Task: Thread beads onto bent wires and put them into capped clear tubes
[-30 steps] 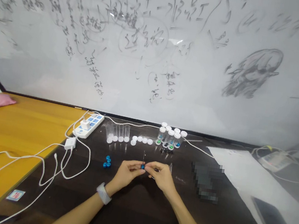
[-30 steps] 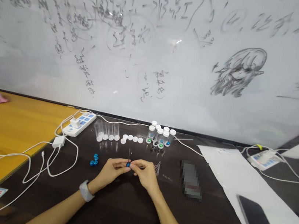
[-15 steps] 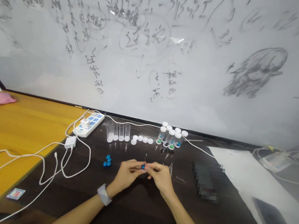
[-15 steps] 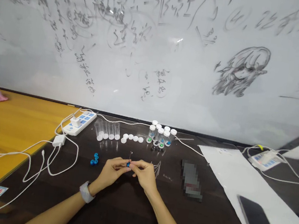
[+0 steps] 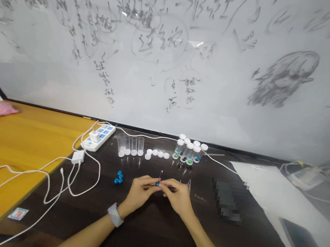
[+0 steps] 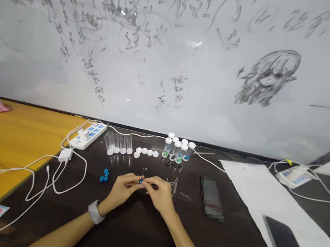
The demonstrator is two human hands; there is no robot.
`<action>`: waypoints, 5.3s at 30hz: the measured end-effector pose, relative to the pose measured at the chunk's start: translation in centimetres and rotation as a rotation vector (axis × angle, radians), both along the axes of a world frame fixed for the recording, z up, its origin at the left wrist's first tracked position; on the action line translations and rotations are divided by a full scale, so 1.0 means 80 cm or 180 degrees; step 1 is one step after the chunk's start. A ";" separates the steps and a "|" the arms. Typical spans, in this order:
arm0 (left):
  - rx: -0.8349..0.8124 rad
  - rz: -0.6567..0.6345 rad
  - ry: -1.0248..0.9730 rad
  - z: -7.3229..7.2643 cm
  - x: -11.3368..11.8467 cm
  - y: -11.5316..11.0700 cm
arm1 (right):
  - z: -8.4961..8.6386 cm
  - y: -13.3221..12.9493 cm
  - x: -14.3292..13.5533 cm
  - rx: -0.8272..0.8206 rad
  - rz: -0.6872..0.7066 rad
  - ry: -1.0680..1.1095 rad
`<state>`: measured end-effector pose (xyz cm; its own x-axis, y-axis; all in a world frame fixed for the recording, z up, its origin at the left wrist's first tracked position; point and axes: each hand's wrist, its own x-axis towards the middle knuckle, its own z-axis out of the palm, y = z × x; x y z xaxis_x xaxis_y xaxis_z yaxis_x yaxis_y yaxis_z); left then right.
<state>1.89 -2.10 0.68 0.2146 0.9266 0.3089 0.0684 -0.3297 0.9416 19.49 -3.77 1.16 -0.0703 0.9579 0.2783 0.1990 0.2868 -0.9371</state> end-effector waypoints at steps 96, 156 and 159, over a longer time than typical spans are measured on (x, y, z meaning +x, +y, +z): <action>-0.0860 -0.0016 -0.0761 0.005 -0.012 0.018 | 0.016 0.014 -0.020 0.0112 -0.0407 -0.0097; -0.0981 -0.0047 -0.0884 -0.003 0.003 0.004 | 0.009 -0.003 -0.021 0.1526 -0.0463 -0.2213; -0.1269 -0.0158 -0.1173 -0.002 0.003 0.003 | 0.012 -0.002 -0.021 0.1274 -0.0401 -0.1685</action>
<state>2.17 -1.84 0.55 0.2051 0.9787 -0.0013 -0.2964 0.0634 0.9530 17.78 -3.96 2.13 -0.1893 0.7979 0.5723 0.6568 0.5361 -0.5303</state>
